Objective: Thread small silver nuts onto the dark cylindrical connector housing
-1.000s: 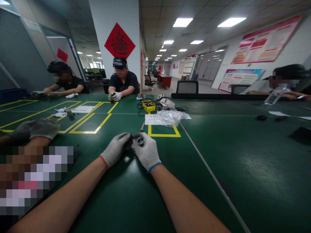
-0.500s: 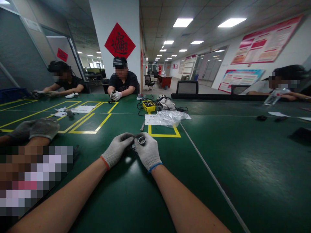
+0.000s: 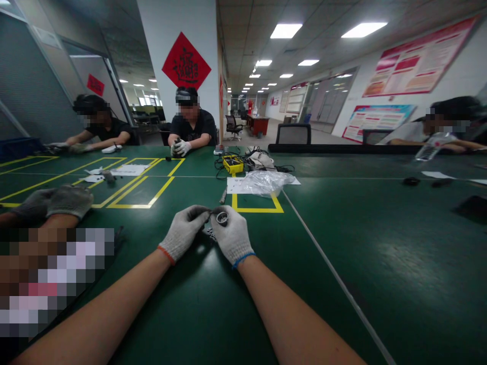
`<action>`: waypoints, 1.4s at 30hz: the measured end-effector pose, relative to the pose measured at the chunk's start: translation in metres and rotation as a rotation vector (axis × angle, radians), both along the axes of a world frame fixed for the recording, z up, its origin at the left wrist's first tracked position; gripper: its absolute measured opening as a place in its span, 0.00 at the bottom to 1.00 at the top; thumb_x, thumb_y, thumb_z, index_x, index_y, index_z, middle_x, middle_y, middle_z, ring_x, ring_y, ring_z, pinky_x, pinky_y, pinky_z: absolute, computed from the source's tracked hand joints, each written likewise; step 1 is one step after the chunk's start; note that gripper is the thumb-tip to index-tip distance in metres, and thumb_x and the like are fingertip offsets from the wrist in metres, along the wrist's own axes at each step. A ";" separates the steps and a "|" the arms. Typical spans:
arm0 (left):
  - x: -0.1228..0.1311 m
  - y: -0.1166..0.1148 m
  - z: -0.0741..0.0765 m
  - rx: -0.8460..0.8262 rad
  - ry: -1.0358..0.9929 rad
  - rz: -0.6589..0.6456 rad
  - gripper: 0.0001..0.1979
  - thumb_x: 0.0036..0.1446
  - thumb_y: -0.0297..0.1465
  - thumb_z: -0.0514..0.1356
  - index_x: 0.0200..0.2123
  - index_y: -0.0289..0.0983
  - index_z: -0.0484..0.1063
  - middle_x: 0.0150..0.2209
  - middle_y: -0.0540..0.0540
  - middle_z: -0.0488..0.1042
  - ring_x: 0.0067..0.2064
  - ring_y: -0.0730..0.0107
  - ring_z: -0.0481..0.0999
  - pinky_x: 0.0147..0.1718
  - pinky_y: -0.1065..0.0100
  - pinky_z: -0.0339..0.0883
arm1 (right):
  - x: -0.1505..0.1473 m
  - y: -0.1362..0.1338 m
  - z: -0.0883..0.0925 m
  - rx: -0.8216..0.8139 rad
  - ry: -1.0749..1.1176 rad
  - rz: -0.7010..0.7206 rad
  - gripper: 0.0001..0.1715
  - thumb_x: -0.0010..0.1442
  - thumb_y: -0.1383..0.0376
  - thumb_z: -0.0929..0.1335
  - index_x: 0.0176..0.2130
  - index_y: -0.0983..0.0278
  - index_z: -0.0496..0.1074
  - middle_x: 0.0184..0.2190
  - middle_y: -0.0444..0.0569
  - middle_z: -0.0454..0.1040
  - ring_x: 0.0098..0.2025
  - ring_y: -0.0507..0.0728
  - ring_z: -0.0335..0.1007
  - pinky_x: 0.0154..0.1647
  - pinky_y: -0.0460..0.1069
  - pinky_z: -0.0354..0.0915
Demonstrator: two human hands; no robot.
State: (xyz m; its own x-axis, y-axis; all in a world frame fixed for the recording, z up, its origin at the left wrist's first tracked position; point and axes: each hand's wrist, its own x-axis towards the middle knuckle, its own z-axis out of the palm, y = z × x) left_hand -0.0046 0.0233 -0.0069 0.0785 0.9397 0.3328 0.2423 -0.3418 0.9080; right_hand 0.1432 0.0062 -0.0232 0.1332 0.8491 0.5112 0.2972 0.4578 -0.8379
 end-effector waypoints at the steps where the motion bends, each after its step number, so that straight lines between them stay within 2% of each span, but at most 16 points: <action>1: 0.000 0.000 0.000 0.007 0.015 0.001 0.10 0.55 0.35 0.64 0.36 0.36 0.82 0.37 0.44 0.84 0.40 0.60 0.81 0.45 0.62 0.74 | 0.000 0.000 0.000 0.004 0.001 0.000 0.12 0.58 0.56 0.70 0.36 0.62 0.76 0.32 0.50 0.82 0.36 0.60 0.79 0.39 0.53 0.74; 12: 0.000 -0.002 0.000 0.064 0.097 0.011 0.10 0.58 0.34 0.62 0.37 0.35 0.81 0.37 0.43 0.84 0.41 0.61 0.82 0.44 0.63 0.75 | 0.000 0.000 0.000 -0.012 0.014 0.002 0.11 0.57 0.57 0.70 0.37 0.62 0.76 0.33 0.50 0.82 0.37 0.60 0.79 0.40 0.53 0.74; 25: 0.000 -0.010 0.003 0.267 0.376 0.110 0.08 0.63 0.28 0.60 0.40 0.37 0.81 0.38 0.45 0.84 0.40 0.62 0.83 0.43 0.63 0.76 | 0.001 -0.001 -0.001 -0.023 -0.010 0.008 0.12 0.56 0.58 0.70 0.39 0.62 0.76 0.36 0.51 0.82 0.39 0.61 0.79 0.43 0.55 0.74; 31: 0.001 -0.017 0.009 0.487 0.458 0.160 0.07 0.62 0.26 0.61 0.40 0.37 0.80 0.38 0.44 0.82 0.39 0.63 0.82 0.41 0.64 0.75 | -0.001 0.000 -0.001 0.011 -0.012 -0.020 0.11 0.54 0.61 0.69 0.38 0.61 0.76 0.35 0.50 0.82 0.39 0.61 0.79 0.42 0.54 0.74; 36: 0.004 -0.030 0.015 0.606 0.485 0.042 0.06 0.63 0.26 0.61 0.42 0.38 0.79 0.37 0.46 0.80 0.37 0.67 0.79 0.37 0.67 0.74 | -0.001 -0.001 -0.001 0.024 -0.049 0.019 0.10 0.54 0.65 0.67 0.37 0.62 0.75 0.31 0.49 0.80 0.36 0.60 0.77 0.37 0.52 0.72; 42: 0.005 -0.030 0.017 0.522 0.574 -0.012 0.05 0.62 0.25 0.63 0.39 0.36 0.79 0.36 0.45 0.79 0.35 0.67 0.78 0.35 0.67 0.71 | -0.001 -0.003 0.001 0.042 -0.130 0.060 0.08 0.55 0.67 0.66 0.36 0.62 0.75 0.30 0.48 0.79 0.34 0.59 0.75 0.37 0.51 0.70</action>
State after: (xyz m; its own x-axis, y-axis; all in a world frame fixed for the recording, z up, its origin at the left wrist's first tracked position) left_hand 0.0001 -0.0069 0.0104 0.3819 0.6706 0.6360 0.6197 -0.6963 0.3621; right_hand 0.1427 0.0032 -0.0224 0.0129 0.8311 0.5560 0.3733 0.5119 -0.7737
